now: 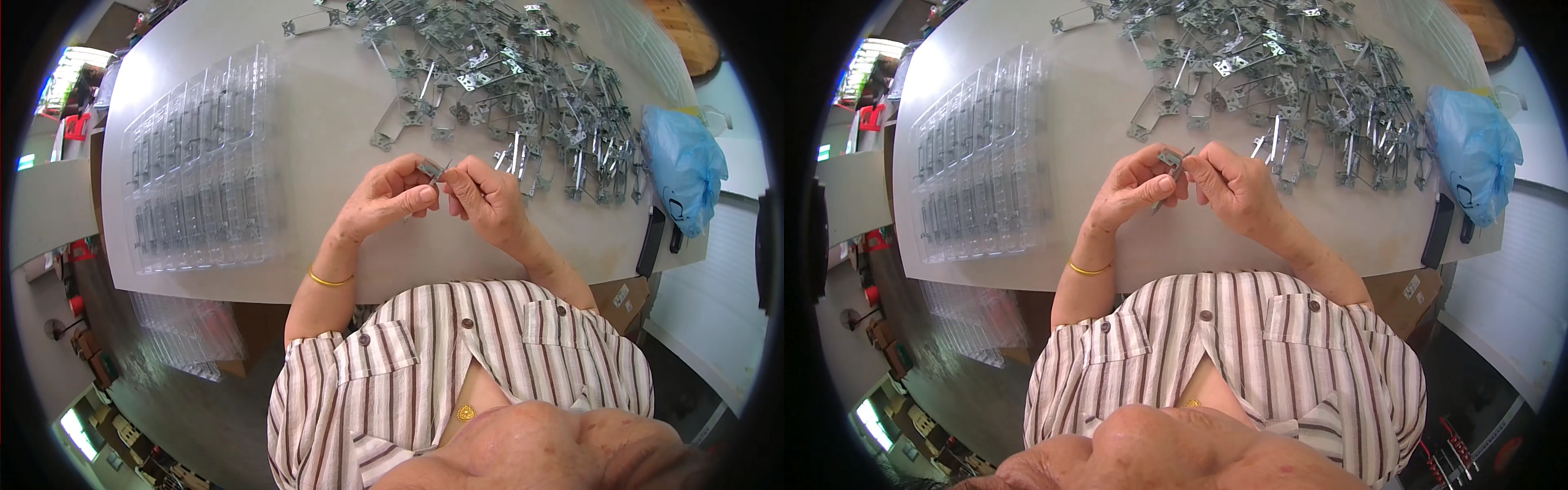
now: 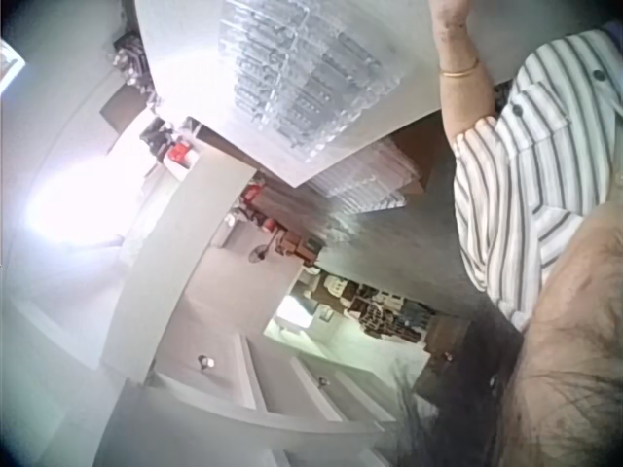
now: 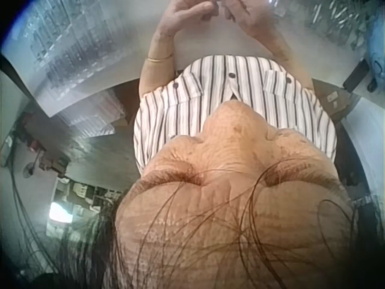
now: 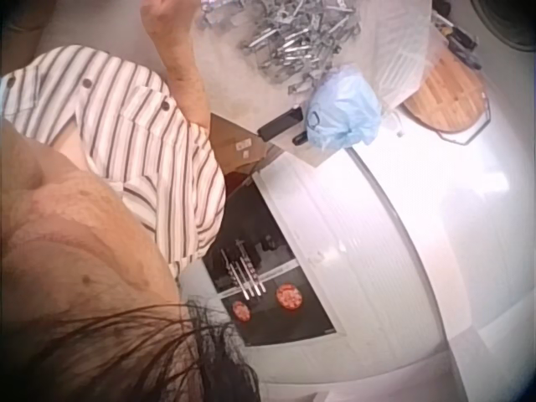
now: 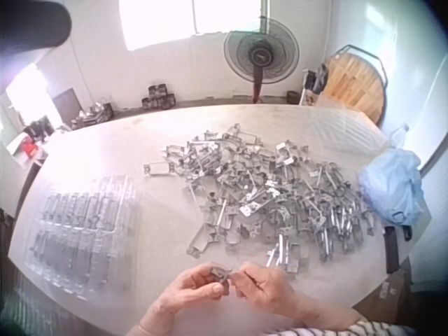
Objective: The person assembles metal components by fitting small pins into metal brackets by hand, then places the assembled pieces into the compartments of a plastic tray.
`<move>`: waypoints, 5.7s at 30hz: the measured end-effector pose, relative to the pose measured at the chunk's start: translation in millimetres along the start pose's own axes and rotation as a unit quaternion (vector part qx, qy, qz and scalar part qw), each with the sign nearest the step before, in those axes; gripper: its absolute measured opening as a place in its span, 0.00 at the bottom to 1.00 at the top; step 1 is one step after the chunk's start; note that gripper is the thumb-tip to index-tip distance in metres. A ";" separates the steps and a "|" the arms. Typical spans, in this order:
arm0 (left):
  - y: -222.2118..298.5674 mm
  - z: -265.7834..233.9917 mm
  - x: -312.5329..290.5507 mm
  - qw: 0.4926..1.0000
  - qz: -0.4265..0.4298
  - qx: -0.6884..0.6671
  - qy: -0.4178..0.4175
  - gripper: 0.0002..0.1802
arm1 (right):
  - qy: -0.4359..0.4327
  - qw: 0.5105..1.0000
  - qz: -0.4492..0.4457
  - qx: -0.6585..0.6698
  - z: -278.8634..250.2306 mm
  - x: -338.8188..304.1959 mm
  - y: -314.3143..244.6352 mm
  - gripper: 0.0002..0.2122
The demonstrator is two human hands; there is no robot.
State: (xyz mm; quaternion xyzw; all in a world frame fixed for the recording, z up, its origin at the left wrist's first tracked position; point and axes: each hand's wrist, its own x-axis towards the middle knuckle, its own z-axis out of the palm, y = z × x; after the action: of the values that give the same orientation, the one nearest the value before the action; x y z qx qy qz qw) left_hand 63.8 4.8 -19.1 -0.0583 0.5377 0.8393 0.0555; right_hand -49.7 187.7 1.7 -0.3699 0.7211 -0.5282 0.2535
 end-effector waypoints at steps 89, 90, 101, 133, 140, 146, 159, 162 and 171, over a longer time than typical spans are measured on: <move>-11.1 -5.8 2.4 0.988 0.080 0.114 0.072 0.08 | 0.001 0.996 0.072 0.060 -16.3 1.7 -4.6 0.03; -10.1 -5.1 2.2 0.988 0.080 0.115 0.072 0.08 | 0.001 0.996 0.071 0.060 -16.4 1.5 -4.8 0.03; -7.2 0.2 0.5 0.976 0.109 0.177 0.058 0.04 | -0.097 0.964 0.138 0.203 -21.4 3.1 -0.7 0.15; -0.5 9.7 0.1 0.955 0.103 0.272 -0.051 0.06 | -0.080 0.970 0.113 0.201 -21.5 2.6 9.5 0.04; 2.8 12.1 2.0 0.971 0.061 0.223 -0.062 0.07 | 0.055 0.961 0.082 0.259 -25.7 3.2 8.3 0.06; -4.2 9.3 -1.0 0.995 0.024 0.099 -0.013 0.09 | 0.011 0.974 0.083 0.211 -23.8 3.7 10.1 0.10; -14.1 -4.1 3.5 0.984 0.141 -0.089 0.071 0.11 | 0.019 0.985 0.061 0.162 -14.4 1.6 8.0 0.08; -11.5 -1.9 4.1 0.986 0.129 -0.073 0.080 0.13 | -0.003 0.984 0.094 0.155 -12.3 0.9 2.4 0.07; -12.5 -2.1 4.7 0.984 0.159 0.050 0.070 0.13 | -0.018 0.987 0.097 0.125 -13.0 0.8 5.9 0.07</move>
State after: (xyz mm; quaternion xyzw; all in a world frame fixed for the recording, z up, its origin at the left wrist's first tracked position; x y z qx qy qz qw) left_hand 61.2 8.2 -31.9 -0.0281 0.5843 0.8031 -0.1136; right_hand -61.7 195.5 0.2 -0.2733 0.6773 -0.5800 0.3608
